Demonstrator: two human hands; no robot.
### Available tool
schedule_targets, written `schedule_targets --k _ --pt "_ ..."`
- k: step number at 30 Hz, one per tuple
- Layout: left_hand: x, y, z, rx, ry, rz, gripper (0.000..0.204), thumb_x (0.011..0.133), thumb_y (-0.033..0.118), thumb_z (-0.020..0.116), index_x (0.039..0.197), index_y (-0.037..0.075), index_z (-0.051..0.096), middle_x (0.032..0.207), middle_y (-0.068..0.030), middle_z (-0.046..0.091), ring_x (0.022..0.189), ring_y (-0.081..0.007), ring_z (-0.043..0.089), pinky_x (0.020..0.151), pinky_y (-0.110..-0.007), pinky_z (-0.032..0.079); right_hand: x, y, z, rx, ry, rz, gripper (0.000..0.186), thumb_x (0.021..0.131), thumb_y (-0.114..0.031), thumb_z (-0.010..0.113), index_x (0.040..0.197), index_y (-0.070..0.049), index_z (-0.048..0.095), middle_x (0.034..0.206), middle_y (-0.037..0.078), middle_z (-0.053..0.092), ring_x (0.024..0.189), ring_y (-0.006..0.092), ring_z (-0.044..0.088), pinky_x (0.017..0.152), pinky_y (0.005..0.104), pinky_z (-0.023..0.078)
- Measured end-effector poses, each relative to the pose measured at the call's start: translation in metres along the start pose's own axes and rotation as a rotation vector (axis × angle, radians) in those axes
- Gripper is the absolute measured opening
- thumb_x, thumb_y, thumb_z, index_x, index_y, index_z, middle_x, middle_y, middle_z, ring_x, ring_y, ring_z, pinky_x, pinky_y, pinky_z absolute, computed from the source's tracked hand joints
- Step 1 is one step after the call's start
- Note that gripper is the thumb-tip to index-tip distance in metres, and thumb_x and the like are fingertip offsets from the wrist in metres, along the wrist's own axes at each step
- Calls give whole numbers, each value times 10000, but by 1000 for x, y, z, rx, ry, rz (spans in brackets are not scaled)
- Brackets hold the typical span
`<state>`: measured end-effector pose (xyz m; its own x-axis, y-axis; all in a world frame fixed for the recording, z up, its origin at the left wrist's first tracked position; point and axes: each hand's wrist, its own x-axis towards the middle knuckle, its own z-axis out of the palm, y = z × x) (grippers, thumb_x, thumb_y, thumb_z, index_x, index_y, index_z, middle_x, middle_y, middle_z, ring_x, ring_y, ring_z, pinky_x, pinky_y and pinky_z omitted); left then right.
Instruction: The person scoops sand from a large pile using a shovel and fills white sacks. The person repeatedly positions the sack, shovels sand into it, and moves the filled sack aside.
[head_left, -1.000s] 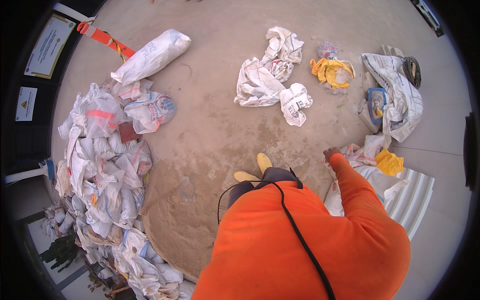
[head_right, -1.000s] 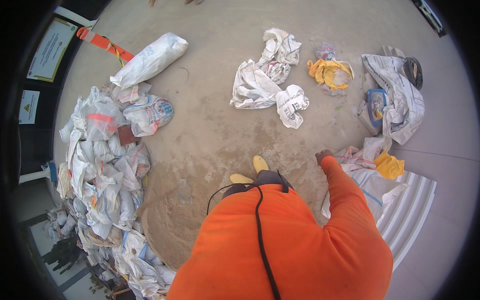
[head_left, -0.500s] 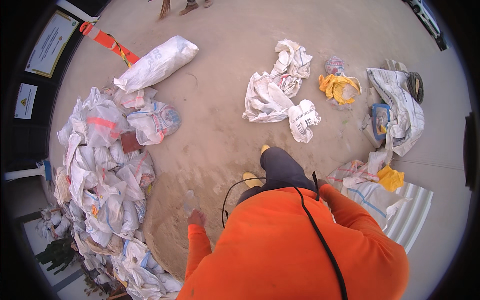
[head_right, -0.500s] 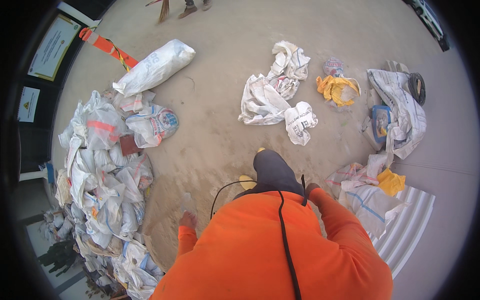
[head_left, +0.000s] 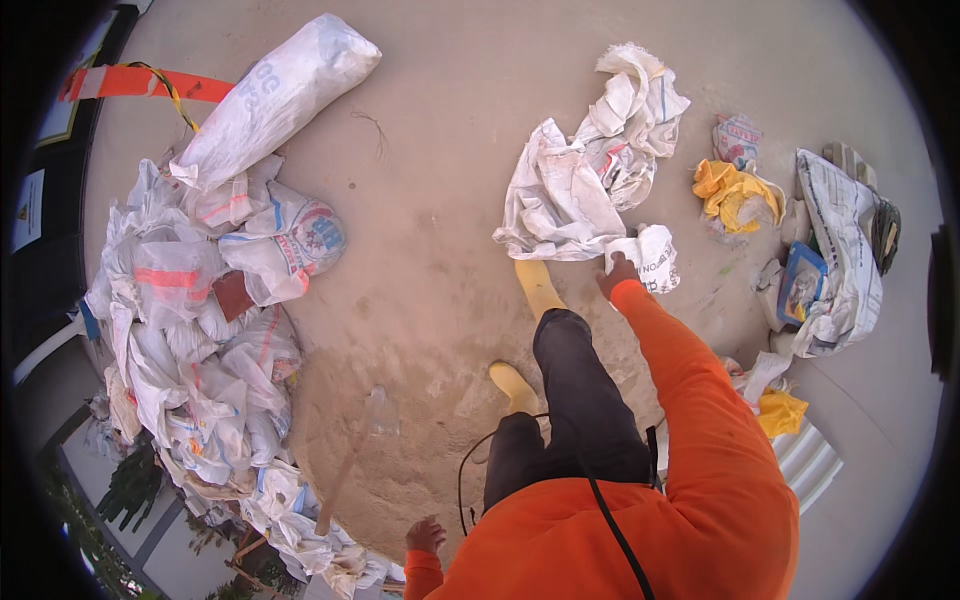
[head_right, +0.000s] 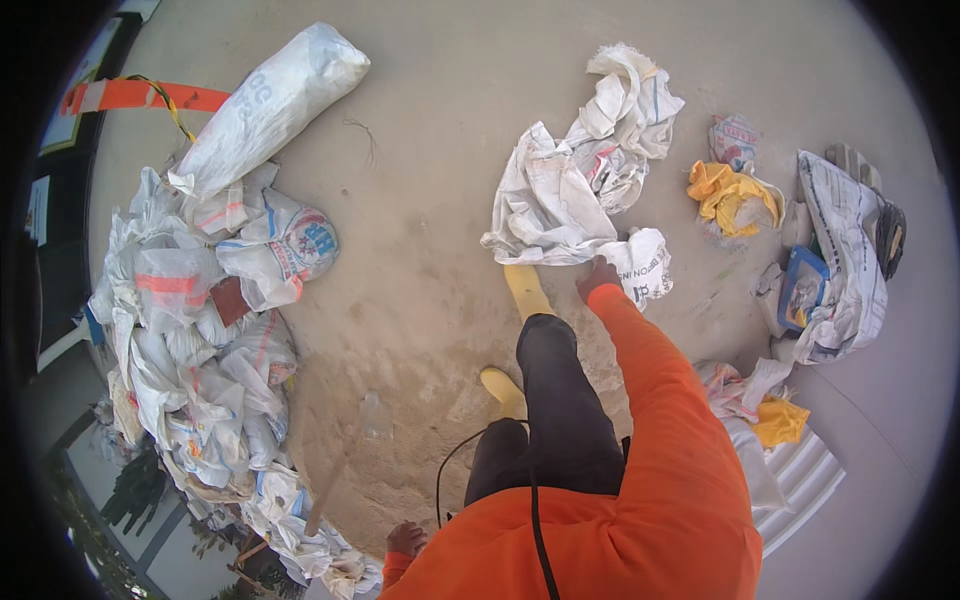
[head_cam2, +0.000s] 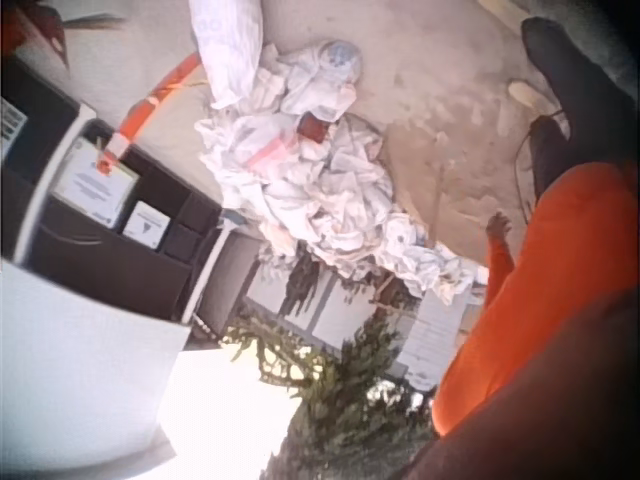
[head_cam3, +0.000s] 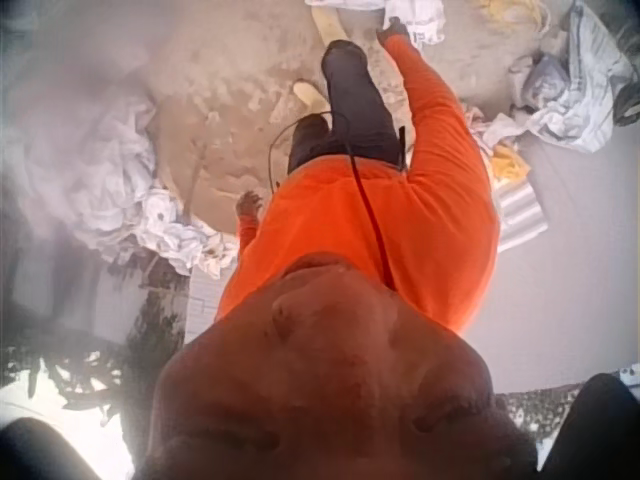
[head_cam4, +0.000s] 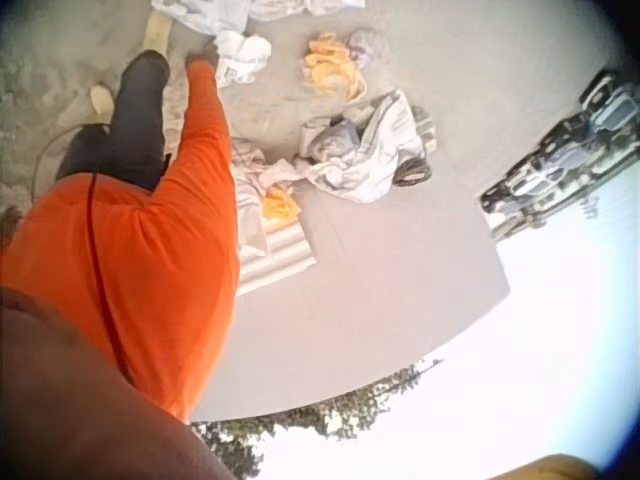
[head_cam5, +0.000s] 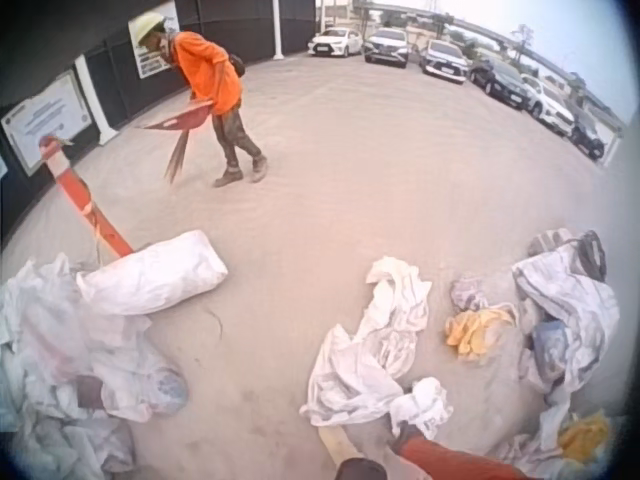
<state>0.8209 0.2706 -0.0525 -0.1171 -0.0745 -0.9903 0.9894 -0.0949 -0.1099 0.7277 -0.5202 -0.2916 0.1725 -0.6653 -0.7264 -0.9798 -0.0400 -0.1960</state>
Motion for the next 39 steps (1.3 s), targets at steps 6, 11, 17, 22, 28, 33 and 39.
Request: schedule_targets --k 6,11,17,22,28,33,39 --pt "-18 -30 133 573 531 -137 429 1000 398 474 1157 12 575 1028 -164 678 840 -302 687 683 -401 563 236 -147 -14 -95 149 -186 796 813 -256 733 1481 -103 329 1521 180 344 1263 411 538 1044 482 470" --pt "-4 0 193 194 740 -333 381 1021 340 455 1142 -1 575 1011 -189 676 838 -314 689 716 -421 581 358 -184 -8 -212 117 -160 800 840 -200 710 1514 -149 282 1602 122 228 1246 400 561 1025 475 492" --pt "1 31 206 239 718 -331 439 999 393 472 1182 5 562 1062 -188 681 912 -323 696 716 -426 580 392 -107 52 -507 -249 -102 392 854 -159 584 1228 -71 661 1225 218 659 1176 393 617 1008 458 488" --pt "14 45 175 -160 355 -228 381 994 390 504 1062 27 596 875 -138 663 701 -277 659 572 -390 549 196 -78 38 -282 -346 -222 410 901 -220 529 1260 -54 637 1270 217 631 1197 385 594 1033 438 462" --pt "75 164 376 447 281 346 361 966 353 602 1114 24 611 905 -79 654 768 -156 652 589 -279 512 -36 -133 -70 -266 -386 -578 294 882 -237 554 1064 -40 675 1083 202 655 1034 382 630 910 477 495" --pt "35 233 549 493 78 596 669 893 536 672 1287 32 474 1132 -119 567 971 -247 637 762 -415 553 -176 -177 -115 41 -136 -1103 183 842 -150 582 939 -21 670 1017 192 624 969 385 610 867 456 501" --pt "-13 230 493 214 57 876 252 892 218 658 890 -24 587 688 -47 581 538 -177 565 469 -333 466 -293 -197 -109 259 -348 -1151 277 946 -240 574 881 26 618 939 213 609 902 381 594 812 475 476"
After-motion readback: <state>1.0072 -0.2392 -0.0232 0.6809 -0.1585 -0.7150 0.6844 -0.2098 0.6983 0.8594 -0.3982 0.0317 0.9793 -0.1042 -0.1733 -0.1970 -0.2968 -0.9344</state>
